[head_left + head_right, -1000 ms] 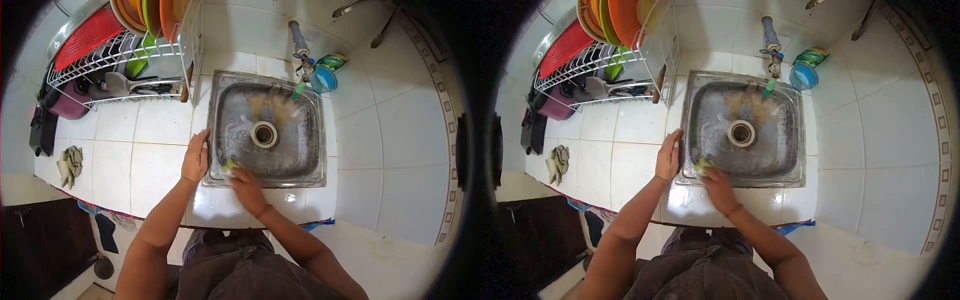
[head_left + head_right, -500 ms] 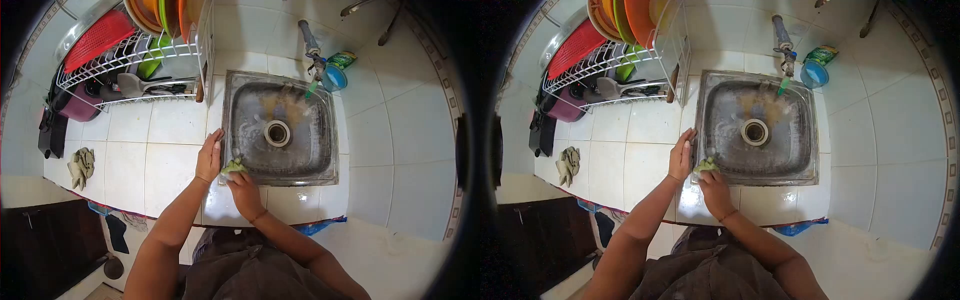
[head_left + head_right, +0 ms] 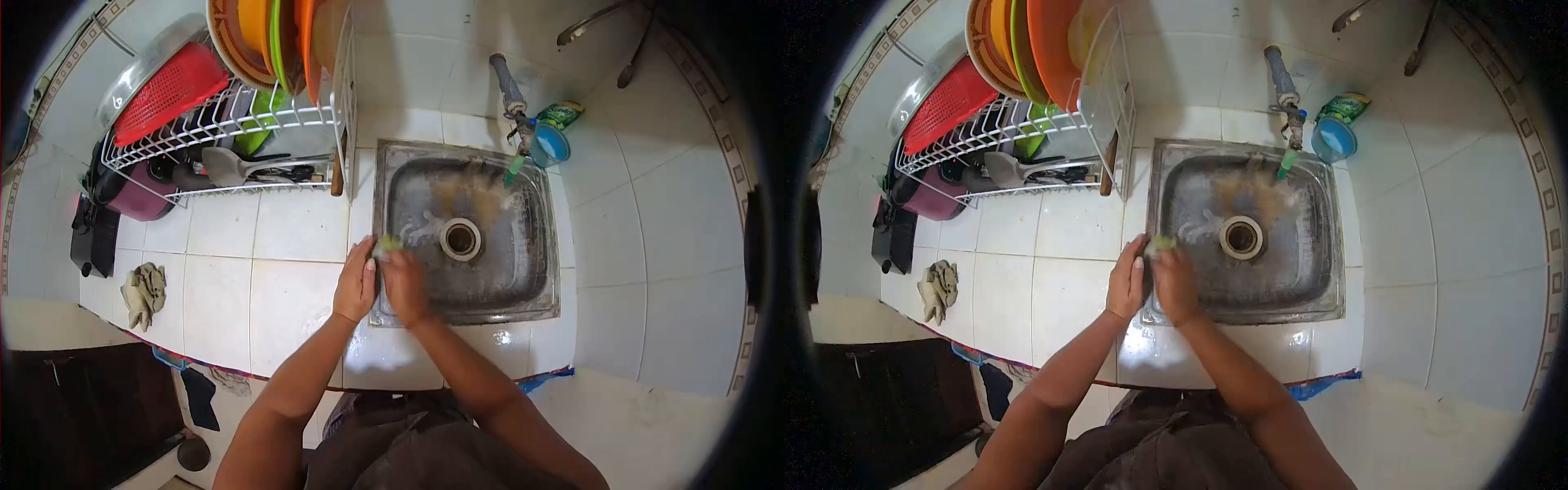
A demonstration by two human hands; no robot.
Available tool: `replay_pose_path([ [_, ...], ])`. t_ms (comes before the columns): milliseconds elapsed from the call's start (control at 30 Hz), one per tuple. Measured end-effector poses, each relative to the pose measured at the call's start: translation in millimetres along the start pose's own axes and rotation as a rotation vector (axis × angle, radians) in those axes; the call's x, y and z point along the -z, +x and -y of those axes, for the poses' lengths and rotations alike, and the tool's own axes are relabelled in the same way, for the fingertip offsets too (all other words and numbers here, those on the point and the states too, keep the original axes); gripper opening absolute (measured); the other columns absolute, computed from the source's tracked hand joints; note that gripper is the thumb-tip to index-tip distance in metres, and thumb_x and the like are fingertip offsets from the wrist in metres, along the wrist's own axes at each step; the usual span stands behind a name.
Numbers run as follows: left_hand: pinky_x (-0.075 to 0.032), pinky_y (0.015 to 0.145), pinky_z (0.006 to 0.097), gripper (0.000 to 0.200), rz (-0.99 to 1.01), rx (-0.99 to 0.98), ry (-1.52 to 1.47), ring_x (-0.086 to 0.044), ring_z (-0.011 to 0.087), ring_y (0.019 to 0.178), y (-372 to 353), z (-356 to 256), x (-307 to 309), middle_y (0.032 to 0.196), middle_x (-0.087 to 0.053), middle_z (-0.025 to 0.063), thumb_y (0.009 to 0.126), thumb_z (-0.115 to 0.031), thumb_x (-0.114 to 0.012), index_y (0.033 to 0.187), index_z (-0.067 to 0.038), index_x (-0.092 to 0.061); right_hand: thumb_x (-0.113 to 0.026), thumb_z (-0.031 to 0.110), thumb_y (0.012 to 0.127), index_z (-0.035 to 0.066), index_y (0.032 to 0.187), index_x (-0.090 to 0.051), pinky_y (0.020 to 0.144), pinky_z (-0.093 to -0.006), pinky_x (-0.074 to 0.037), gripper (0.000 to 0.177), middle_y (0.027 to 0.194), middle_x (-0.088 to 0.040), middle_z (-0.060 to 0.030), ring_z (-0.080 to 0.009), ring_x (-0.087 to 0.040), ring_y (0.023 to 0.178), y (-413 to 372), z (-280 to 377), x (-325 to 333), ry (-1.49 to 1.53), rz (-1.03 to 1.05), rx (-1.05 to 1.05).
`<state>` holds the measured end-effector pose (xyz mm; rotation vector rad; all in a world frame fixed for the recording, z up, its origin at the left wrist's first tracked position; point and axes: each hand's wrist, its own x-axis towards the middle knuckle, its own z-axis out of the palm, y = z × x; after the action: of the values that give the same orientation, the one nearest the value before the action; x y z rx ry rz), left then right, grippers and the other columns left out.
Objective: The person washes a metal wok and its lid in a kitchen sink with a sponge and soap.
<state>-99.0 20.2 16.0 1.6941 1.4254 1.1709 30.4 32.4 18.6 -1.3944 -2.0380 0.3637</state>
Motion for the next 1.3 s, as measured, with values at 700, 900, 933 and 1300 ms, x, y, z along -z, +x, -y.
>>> replay_pose_path([
  [700, -0.03, 0.111, 0.0465, 0.052, 0.076, -0.011, 0.324, -0.043, 0.0385, 0.125, 12, -11, -7, 0.127, -0.05, 0.0248, 0.079, 0.006, -0.05, 0.13, 0.004, -0.042, -0.056, 0.001, 0.077, 0.0, 0.09, -0.068, 0.088, -0.0405, -0.047, 0.018, 0.101, -0.06, -0.0132, -0.0346, -0.053, 0.099, 180, -74, -49, -0.222, -0.141, 0.062],
  [900, -0.03, 0.111, 0.0455, 0.057, 0.083, -0.031, 0.311, -0.042, 0.0409, 0.125, 14, -3, -7, 0.131, -0.047, 0.0254, 0.076, 0.007, -0.05, 0.132, 0.002, -0.041, -0.054, -0.004, 0.077, -0.001, 0.097, -0.066, 0.091, -0.0426, -0.044, 0.023, 0.107, -0.059, -0.017, -0.0361, -0.054, 0.101, 154, -64, -62, 0.031, -0.282, -0.088],
  [933, -0.03, 0.111, 0.0456, 0.059, 0.086, -0.027, 0.297, -0.041, 0.042, 0.125, 13, -2, -8, 0.132, -0.046, 0.0257, 0.075, 0.007, -0.05, 0.134, 0.001, -0.04, -0.054, -0.004, 0.078, -0.001, 0.099, -0.064, 0.091, -0.0425, -0.044, 0.024, 0.107, -0.058, -0.0178, -0.0368, -0.053, 0.101, 143, -66, -66, 0.15, -0.355, -0.101],
  [1300, -0.031, 0.11, 0.0454, 0.06, 0.099, -0.009, 0.323, -0.041, 0.0426, 0.125, 15, -7, -6, 0.132, -0.047, 0.025, 0.075, 0.009, -0.05, 0.133, 0.0, -0.042, -0.056, -0.003, 0.081, 0.0, 0.111, -0.058, 0.084, -0.039, -0.046, 0.03, 0.105, -0.06, -0.0176, -0.033, -0.057, 0.093, 113, -296, -130, 0.548, -0.876, -0.503],
])
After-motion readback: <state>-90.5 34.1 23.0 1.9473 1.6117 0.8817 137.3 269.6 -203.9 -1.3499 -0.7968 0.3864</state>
